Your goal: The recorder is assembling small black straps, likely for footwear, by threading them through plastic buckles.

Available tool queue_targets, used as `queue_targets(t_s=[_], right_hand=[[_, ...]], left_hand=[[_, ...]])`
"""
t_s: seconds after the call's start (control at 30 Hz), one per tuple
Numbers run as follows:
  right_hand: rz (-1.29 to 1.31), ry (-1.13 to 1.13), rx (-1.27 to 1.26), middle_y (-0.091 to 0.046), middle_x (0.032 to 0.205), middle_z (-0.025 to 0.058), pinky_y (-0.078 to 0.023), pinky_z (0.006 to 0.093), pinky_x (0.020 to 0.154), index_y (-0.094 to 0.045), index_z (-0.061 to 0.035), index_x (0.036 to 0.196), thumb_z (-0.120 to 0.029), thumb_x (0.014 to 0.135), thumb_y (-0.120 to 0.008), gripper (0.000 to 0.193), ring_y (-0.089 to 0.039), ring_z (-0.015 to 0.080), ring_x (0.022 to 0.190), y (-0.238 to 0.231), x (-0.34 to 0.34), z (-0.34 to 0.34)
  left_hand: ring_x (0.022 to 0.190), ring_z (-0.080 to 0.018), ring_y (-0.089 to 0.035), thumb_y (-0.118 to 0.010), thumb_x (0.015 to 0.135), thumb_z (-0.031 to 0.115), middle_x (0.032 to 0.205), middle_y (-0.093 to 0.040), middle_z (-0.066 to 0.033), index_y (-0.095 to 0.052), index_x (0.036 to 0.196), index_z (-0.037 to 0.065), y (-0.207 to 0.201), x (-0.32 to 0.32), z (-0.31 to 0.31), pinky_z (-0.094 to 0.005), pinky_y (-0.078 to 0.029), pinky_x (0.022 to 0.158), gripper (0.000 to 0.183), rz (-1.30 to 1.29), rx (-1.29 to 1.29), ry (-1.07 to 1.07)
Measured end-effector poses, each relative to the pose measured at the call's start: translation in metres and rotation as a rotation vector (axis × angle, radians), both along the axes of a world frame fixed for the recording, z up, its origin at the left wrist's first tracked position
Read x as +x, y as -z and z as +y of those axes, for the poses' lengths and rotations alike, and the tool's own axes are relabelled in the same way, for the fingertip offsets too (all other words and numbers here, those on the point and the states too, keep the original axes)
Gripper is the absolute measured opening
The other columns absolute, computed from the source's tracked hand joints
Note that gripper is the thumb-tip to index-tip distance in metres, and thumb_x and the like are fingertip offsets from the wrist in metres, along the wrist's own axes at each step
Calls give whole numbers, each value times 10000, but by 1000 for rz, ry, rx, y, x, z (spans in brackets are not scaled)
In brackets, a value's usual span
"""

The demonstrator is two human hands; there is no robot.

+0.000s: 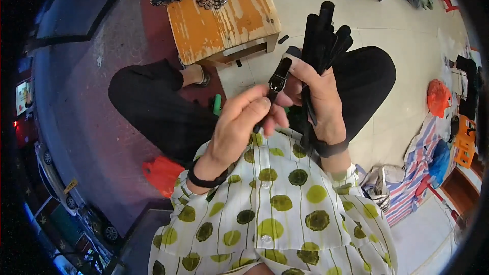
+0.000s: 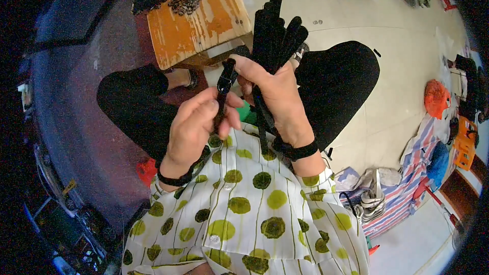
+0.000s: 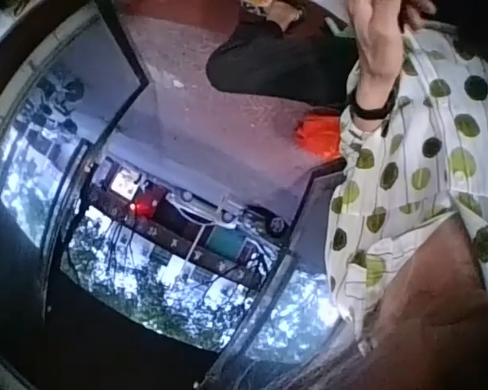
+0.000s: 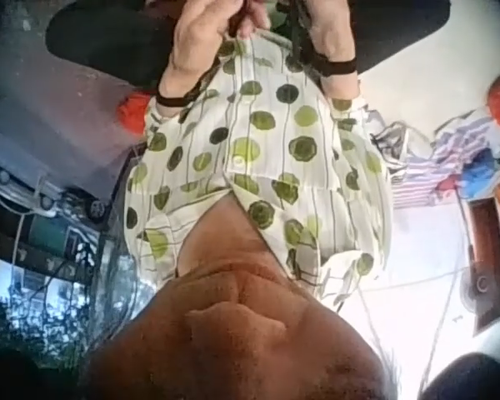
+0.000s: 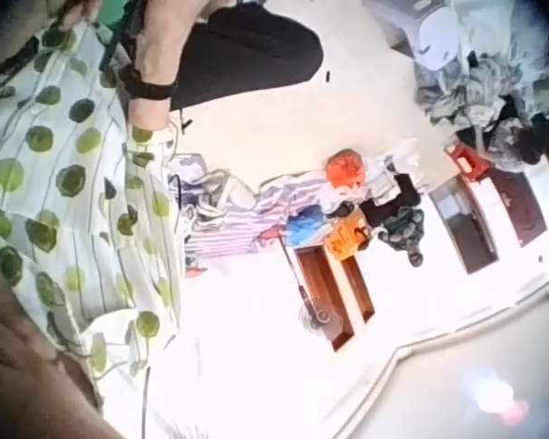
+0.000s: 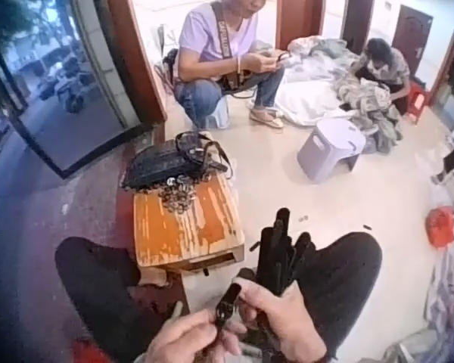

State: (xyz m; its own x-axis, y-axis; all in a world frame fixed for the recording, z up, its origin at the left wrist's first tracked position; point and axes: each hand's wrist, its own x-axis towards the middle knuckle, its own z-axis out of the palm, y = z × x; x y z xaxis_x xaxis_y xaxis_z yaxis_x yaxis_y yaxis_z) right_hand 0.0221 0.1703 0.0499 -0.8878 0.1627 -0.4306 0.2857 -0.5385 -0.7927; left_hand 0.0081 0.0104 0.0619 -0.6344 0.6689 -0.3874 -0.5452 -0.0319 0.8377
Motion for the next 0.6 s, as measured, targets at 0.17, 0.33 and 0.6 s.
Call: queue_targets(t_s=[0.17, 0.33, 0.6], right_hand=[[53, -87, -30, -518, 603, -5, -370, 206, 430, -533, -27, 843, -94, 799, -620, 119, -491, 79, 482, -6, 2, 1], [97, -159, -83, -527, 598, 21, -357, 217, 398, -522, -19, 839, -81, 797, -623, 125, -479, 96, 423, -6, 2, 5], [51, -130, 24, -486, 613, -26, -298, 171, 404, -539, -27, 872, -153, 753, -662, 213, -428, 29, 472, -7, 3, 3]], left_hand=[[576, -121, -432, -340, 923, 394, 730, -545, -78, -504, 1041, -41, -2, -4, 7, -215, -357, 551, 480, -468, 226, -72], [473, -71, -300, -454, 878, 492, 589, -383, 34, -525, 1047, -5, 7, -6, 0, -216, -243, 460, 530, -656, 456, 107], [528, -64, -315, -474, 881, 433, 649, -407, 13, -526, 1003, -24, 1, -2, 0, -208, -249, 493, 475, -606, 421, 87]])
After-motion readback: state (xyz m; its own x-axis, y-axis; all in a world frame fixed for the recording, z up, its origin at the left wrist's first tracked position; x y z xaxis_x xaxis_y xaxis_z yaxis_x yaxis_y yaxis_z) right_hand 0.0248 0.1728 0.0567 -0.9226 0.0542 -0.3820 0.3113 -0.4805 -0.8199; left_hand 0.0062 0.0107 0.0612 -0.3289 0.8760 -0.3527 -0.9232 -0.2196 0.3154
